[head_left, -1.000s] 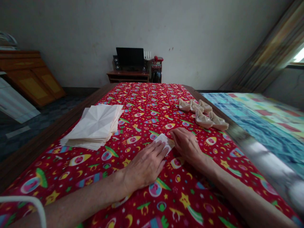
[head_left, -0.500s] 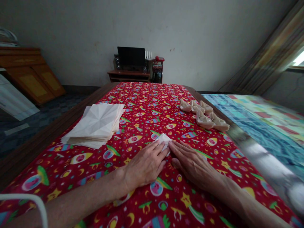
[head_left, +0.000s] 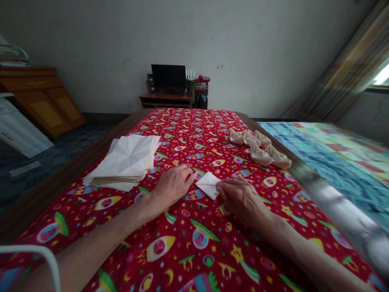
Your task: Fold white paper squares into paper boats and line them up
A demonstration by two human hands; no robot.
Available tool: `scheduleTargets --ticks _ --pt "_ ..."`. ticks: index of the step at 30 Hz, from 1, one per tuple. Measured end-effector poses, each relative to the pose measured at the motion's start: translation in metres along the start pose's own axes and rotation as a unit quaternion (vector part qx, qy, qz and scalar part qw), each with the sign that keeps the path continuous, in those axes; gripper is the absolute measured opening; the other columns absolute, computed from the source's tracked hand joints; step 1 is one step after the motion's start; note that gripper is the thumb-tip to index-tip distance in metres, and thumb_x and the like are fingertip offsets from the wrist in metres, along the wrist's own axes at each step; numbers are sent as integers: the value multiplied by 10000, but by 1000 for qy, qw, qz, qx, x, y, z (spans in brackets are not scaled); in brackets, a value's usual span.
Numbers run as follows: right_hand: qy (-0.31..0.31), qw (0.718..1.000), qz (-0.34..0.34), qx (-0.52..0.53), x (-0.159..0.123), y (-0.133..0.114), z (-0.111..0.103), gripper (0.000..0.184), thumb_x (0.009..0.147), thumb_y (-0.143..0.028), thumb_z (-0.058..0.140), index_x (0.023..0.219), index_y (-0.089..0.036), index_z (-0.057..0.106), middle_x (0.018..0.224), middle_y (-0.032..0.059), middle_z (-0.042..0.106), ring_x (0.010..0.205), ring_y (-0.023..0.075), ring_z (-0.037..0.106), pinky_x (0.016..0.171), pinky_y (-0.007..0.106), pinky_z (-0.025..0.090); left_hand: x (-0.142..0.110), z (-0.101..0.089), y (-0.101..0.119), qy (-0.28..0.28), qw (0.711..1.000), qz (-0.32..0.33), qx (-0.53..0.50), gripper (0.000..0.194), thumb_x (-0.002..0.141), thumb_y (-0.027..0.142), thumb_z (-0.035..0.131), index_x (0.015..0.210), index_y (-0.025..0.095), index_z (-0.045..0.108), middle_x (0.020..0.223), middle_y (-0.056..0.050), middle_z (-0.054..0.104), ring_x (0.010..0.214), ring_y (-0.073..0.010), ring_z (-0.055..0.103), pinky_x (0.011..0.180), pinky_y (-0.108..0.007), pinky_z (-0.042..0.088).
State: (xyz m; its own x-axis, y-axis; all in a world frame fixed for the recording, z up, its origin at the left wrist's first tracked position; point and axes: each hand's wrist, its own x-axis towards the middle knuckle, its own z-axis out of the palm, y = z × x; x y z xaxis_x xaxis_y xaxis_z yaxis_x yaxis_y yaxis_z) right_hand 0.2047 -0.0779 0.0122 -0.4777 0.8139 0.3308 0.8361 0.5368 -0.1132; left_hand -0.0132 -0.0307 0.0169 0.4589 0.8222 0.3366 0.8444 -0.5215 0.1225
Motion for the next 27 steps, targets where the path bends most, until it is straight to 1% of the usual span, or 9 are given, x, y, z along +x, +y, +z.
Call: scheduleTargets --ticks 4,6,11,14,17,20,22,25,27 --pt "-15 999 27 -39 10 -2 -3 378 972 -283 340 756 -175 631 685 40 660 621 135 577 700 277 353 8 8 12 -50 997 -40 -50 309 906 372 418 752 181 605 772 -42 624 725 -174 590 612 -254 393" --pt "-16 997 29 -64 16 -3 -4 357 964 -339 361 799 -181 636 669 43 664 600 139 573 670 279 327 15 9 17 -75 991 -56 -101 312 873 375 450 695 174 608 688 -31 611 658 -168 569 572 -250 363" --pt "-13 991 70 -117 28 -13 -4 355 882 -492 454 889 -194 646 645 66 671 568 161 574 577 274 264 30 6 19 -85 952 -65 -287 364 851 392 449 610 149 573 540 18 527 536 -118 479 502 -218 320" --pt "20 990 111 -80 35 -17 -3 319 874 -417 442 799 -182 643 588 51 634 519 144 535 527 266 221 31 3 19 -62 928 -50 -364 404 895 407 366 670 149 579 596 12 562 584 -130 517 544 -224 393" --pt "72 984 160 40 42 -10 0 316 861 -338 416 675 -173 612 539 14 567 485 107 460 507 245 225 29 2 20 -34 916 -24 -400 373 923 359 324 807 152 611 811 -38 646 797 -169 603 741 -269 475" --pt "104 942 228 225 46 2 4 308 809 -343 430 595 -167 566 506 -16 485 479 94 406 475 218 247 27 11 17 63 929 -23 -365 257 879 328 440 1005 148 575 1036 -95 616 992 -205 578 876 -337 469" --pt "116 895 265 339 46 8 6 272 762 -353 454 580 -169 538 491 -31 444 464 88 376 445 209 251 26 20 15 90 923 -43 -372 359 839 330 512 1142 138 498 1096 -122 586 1000 -214 579 839 -354 499" --pt "112 836 295 449 45 8 11 253 725 -393 482 603 -174 520 479 -44 430 433 81 358 414 201 263 24 31 13 15 888 -61 -455 437 824 290 535 1216 126 432 990 -102 635 885 -190 633 755 -321 531" --pt "86 824 302 472 43 6 13 262 732 -416 479 631 -177 518 478 -46 444 418 82 372 402 199 281 23 33 13 -16 864 -70 -498 463 802 210 548 1239 133 415 918 -72 669 833 -175 652 745 -301 532"
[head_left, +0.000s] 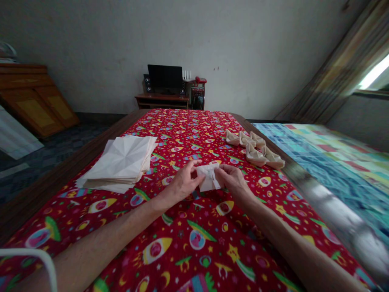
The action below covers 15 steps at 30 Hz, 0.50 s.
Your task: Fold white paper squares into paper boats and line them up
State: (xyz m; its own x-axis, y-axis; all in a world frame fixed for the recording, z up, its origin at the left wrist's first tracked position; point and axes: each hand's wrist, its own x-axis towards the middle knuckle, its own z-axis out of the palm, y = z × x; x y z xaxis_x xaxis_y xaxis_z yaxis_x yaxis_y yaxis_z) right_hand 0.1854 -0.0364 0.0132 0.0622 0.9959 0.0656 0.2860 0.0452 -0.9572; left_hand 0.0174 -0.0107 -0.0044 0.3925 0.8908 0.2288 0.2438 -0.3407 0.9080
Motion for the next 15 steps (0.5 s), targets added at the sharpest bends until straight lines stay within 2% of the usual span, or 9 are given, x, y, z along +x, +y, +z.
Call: scheduleTargets --ticks 2,4,6,8,9,11,13,15 --pt "-9 999 0 -52 -2 2 1 267 755 -420 472 656 -179 530 485 -39 477 426 93 415 410 201 311 -1 -3 2 -8 1000 -12 -13 526 781 157 554 1280 142 391 889 -53 686 804 -168 658 722 -282 531" --pt "17 987 -42 -152 -5 5 -1 220 769 -383 497 762 -180 581 560 -17 570 496 121 507 471 218 382 -1 -9 5 -31 999 -14 17 524 778 145 549 1285 136 417 888 -50 693 784 -166 656 702 -268 528" --pt "41 957 -138 -250 -8 7 -5 253 769 -312 544 980 -182 596 802 43 671 707 174 607 639 281 468 -2 -16 7 -72 993 4 89 443 792 161 542 1232 138 502 936 -59 691 821 -175 649 728 -273 523" --pt "28 917 -255 -305 -11 7 -10 314 789 -249 559 1094 -178 562 1050 110 648 942 212 598 811 342 467 -3 -22 7 -109 977 41 179 378 802 162 536 1179 158 566 1003 -61 674 907 -191 632 806 -297 507" --pt "2 899 -300 -318 -12 7 -12 265 815 -230 541 1072 -173 570 1099 127 626 1004 214 578 852 346 457 -3 -23 7 -116 966 64 223 379 805 160 537 1183 171 571 1030 -61 658 948 -199 618 844 -314 494" --pt "-69 877 -346 -325 -13 8 -14 144 876 -209 478 945 -172 598 1064 126 631 1002 196 578 849 319 463 -6 -24 6 -105 944 109 294 424 808 161 551 1231 190 537 1075 -67 606 1004 -208 586 895 -342 474" --pt "-118 868 -356 -325 -11 9 -15 180 912 -199 433 866 -168 604 1025 119 640 963 177 592 822 292 472 -9 -22 6 -77 928 140 337 418 813 171 564 1229 187 529 1085 -73 553 1014 -210 564 905 -350 470" --pt "-136 870 -347 -321 -9 12 -16 206 926 -204 423 850 -157 609 1031 121 639 933 169 601 801 279 474 -12 -20 6 -53 921 159 353 331 830 187 557 1161 173 560 1062 -72 520 1001 -204 552 895 -340 475"
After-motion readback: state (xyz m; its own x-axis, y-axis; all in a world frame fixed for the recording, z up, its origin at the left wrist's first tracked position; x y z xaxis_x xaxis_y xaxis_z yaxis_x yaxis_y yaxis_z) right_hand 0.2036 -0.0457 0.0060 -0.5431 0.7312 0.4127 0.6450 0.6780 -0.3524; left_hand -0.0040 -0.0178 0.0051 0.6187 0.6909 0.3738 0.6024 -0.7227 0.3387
